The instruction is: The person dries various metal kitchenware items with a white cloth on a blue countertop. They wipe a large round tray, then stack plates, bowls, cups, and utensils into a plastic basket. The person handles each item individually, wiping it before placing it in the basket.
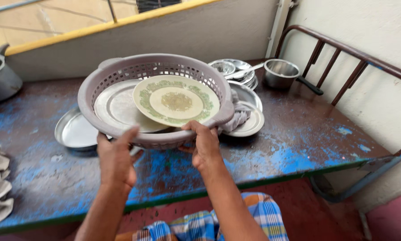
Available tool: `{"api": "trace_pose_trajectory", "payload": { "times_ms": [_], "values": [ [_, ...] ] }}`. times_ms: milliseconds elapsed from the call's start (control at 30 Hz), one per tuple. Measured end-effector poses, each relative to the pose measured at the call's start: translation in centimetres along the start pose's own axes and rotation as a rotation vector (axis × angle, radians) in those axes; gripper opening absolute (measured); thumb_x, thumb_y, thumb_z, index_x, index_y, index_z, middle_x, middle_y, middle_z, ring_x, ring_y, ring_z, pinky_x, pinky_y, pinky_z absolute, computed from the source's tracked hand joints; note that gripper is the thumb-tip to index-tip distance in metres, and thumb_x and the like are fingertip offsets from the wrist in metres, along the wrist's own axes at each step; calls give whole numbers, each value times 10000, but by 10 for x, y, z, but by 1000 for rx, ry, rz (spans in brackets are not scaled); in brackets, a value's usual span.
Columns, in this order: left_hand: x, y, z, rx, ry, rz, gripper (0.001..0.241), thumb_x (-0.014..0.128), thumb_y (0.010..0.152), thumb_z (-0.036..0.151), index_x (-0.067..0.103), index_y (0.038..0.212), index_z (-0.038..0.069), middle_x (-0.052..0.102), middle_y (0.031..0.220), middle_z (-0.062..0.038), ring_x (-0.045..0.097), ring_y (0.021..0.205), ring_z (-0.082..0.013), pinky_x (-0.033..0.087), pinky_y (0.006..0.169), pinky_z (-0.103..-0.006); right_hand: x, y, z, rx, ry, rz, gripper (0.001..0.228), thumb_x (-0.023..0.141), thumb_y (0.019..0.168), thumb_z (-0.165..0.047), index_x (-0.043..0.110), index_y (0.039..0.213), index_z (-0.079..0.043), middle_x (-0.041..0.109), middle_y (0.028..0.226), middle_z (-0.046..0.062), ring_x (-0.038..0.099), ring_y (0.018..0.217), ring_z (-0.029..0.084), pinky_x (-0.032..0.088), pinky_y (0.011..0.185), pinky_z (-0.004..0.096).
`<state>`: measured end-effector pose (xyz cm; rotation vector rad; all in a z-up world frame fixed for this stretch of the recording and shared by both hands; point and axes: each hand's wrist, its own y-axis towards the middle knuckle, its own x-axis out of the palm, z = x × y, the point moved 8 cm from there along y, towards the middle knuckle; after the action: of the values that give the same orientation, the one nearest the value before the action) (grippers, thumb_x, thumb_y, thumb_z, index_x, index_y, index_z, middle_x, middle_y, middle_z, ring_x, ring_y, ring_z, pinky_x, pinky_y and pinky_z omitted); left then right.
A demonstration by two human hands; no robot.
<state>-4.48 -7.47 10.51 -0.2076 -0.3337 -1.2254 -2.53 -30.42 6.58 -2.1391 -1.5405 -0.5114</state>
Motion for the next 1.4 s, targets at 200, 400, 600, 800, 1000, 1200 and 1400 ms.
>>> {"api": "trace_pose_trajectory", "payload": {
  "times_ms": [200, 400, 600, 800, 1000, 1200, 1400],
  "values": [
    [-61, 22, -10, -21, -88, -33, 484, 786, 829, 188, 580, 1230, 14, 634, 1142, -63, 589, 1037, -184, 458, 830, -411, 5, 7, 36, 63, -60, -61, 545, 730, 629, -167, 577, 1149, -110, 652, 1008, 106, 650, 913, 294, 566, 697, 575],
    [-85, 1, 40, 269, 17, -36, 685, 738, 788, 117, 448, 1398, 2, 643, 1272, -105, 588, 1195, -225, 407, 1048, -414, -23, 23, 41, 134, -104, -122, 472, 682, 643, -127, 623, 1107, -62, 656, 1000, 123, 675, 901, 309, 577, 796, 664],
    [-38, 26, 79, 470, 636, -319, 758, 720, 847, 274, 472, 1530, 58, 536, 1546, -174, 514, 1423, -314, 342, 1200, -491, -61, 41, 23, 308, -188, -232, 461, 643, 694, -117, 642, 1145, -18, 705, 1057, 168, 711, 911, 377, 548, 925, 688],
    [25, 89, 2, 134, 1198, -523, 775, 746, 837, 469, 501, 1463, 83, 596, 1401, -203, 612, 1281, -343, 473, 1106, -481, -72, 51, -23, -72, -574, -67, 945, 868, 732, -225, 279, 1426, 29, 585, 1280, 203, 607, 1180, 397, 456, 1071, 605],
    [41, 182, -56, 143, 1441, -499, 759, 733, 877, 571, 626, 1358, -8, 706, 1224, -273, 726, 1087, -365, 563, 1007, -454, 1, 33, -78, -866, -1522, 199, 580, 855, 803, -391, 678, 1327, -217, 435, 1573, 187, 388, 1463, 416, 298, 1205, 517],
    [23, 229, -77, 90, 1500, -477, 668, 801, 760, 638, 832, 1062, 43, 804, 1043, -206, 768, 913, -322, 572, 853, -411, 66, 161, -6, -330, -1859, -348, 1282, 842, 638, -676, 143, 1625, -252, 216, 1658, 191, 207, 1498, 462, 218, 1191, 594],
    [-2, 239, -72, -131, 1022, -373, 429, 910, 735, 244, 816, 1028, -55, 820, 928, -243, 770, 798, -320, 604, 733, -446, 61, 193, 17, -213, -1797, -352, 1405, 788, 530, -795, 129, 1653, -265, 305, 1636, 227, 190, 1528, 490, 187, 1216, 641]
  ]
}}
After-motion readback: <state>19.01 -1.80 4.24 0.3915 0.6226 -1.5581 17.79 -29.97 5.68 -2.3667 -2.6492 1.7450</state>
